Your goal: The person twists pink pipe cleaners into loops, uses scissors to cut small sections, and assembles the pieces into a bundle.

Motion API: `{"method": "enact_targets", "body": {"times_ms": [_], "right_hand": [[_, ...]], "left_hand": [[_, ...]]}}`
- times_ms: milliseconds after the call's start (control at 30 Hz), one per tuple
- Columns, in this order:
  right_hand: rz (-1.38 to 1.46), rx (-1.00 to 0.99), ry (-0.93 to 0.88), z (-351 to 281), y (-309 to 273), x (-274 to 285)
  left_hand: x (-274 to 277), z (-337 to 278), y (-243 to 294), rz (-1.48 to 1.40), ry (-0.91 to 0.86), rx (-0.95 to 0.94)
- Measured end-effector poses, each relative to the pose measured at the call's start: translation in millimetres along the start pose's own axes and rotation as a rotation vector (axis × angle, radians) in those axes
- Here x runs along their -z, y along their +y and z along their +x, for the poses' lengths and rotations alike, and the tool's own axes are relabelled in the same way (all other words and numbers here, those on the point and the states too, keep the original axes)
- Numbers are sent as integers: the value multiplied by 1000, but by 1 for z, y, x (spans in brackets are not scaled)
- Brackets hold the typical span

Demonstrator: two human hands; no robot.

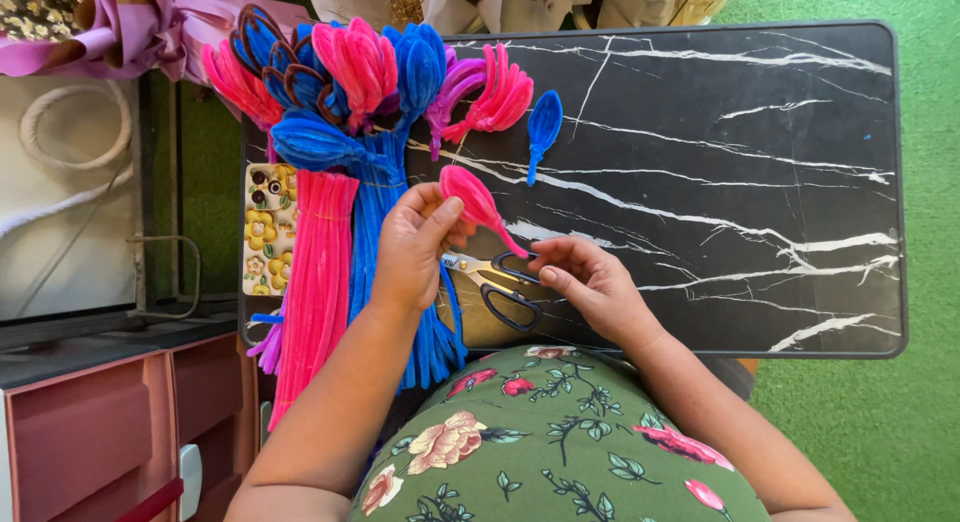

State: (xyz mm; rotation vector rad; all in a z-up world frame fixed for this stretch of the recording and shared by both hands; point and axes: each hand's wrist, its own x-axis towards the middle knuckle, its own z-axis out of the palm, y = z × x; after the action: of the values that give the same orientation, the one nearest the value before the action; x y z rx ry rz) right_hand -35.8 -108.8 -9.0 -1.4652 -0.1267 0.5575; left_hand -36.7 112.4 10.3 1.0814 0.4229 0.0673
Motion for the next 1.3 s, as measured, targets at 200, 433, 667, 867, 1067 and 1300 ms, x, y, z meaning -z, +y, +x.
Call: {"method": "enact_targets", "body": {"times_ms": [200,433,667,867,1067,1300], "right_hand": [[-91,12,83,-3,3,19],[-355,78,314,-15,5,71],[-740,96,265,-39,8,71],[-1030,43,156,-51,-1,58],[-1062,225,147,-22,-9,50],[-1132,284,64,62,-26,22]], "left_hand": [[0,27,-18,92,32,-84],[8,60,-43,124,59,-106],[-5,56,-36,222,52,-160],[-26,43,-28,439,-81,-292],[-15,57,-41,593,-130,-326],[-19,47,-40,648,-147,-267]]}}
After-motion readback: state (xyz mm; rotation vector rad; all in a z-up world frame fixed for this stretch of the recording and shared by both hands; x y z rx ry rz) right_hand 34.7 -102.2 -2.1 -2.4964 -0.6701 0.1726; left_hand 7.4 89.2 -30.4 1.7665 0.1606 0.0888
